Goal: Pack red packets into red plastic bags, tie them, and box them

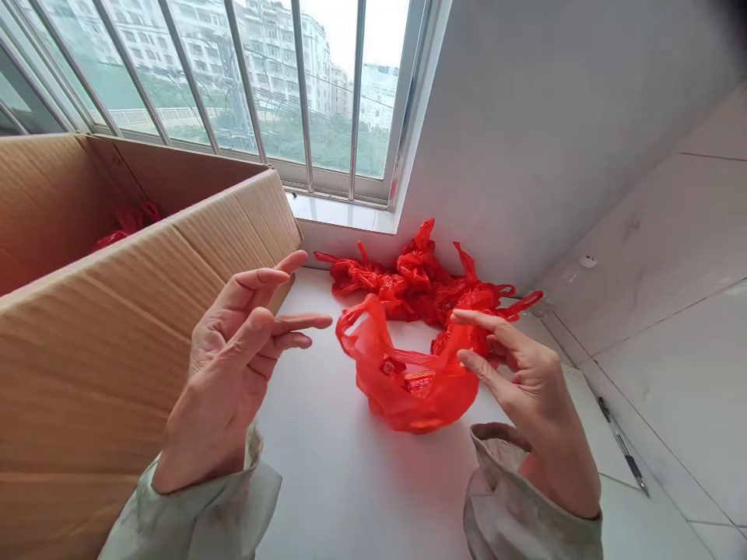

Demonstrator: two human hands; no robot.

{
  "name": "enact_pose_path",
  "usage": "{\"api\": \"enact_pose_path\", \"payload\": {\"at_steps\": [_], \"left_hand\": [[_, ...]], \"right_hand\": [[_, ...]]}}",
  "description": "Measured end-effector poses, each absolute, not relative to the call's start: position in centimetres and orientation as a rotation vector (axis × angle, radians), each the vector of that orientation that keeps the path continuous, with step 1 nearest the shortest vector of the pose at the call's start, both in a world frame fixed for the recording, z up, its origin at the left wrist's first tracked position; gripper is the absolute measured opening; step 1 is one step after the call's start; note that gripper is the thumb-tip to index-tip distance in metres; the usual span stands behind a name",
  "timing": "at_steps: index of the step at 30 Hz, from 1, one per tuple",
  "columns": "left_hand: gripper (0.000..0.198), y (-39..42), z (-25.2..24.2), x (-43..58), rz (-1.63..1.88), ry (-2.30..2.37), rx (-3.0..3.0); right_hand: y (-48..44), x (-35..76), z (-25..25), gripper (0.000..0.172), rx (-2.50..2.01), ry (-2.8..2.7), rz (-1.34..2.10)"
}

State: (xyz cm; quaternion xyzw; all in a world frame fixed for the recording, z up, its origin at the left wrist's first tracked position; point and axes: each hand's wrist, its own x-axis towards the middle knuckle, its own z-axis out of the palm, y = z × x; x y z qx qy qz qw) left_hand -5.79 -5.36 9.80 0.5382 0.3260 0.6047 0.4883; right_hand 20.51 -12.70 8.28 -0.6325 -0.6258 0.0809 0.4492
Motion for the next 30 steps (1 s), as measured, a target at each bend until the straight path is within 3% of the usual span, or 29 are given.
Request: {"api": "enact_pose_path", "payload": {"at_steps": [3, 7, 10, 15, 20, 22, 26, 28, 30], "left_hand": [[0.038, -4.8, 9.2, -5.8, 1.406, 0.851, 1.557], [0.067, -3.6, 7.3, -4.6, 1.318, 1.177, 2.0], [0.073, -3.5, 5.9, -2.6, 1.231, 1.118, 2.152], [0.069, -4.3, 5.3, -0.2, 1.175, 0.943, 2.244], [0.029, -4.9, 5.7, -0.2, 1.009, 0.834, 2.295], [0.037, -5.3, 5.3, -0.1, 0.947, 0.823, 2.318], [0.074, -6.0, 4.0, 1.4, 1.127, 1.043, 2.349], [0.069, -5.9, 3.5, 2.1, 1.257, 1.187, 2.349], [0.042, -5.4, 3.4, 2.3, 1.323, 1.25, 2.335]], "right_hand": [[-12.6, 21.1, 8.1, 0.037, -1.629, -1.58, 0.18], [-13.3, 21.4, 8.2, 0.039, -1.668, -1.569, 0.162], [-13.8, 21.1, 8.4, 0.04, -1.586, -1.723, 0.128], [-14.1, 19.3, 9.0, 0.04, -1.171, -2.169, 0.336], [-14.4, 18.2, 9.7, 0.05, -0.996, -2.369, 0.43], [-14.5, 18.1, 9.8, 0.053, -0.985, -2.382, 0.46], [-14.6, 17.4, 9.4, 0.049, -0.962, -2.391, 0.499], [-14.6, 16.6, 9.0, 0.038, -0.915, -2.44, 0.494], [-14.7, 16.0, 8.6, 0.031, -0.86, -2.478, 0.473]]}}
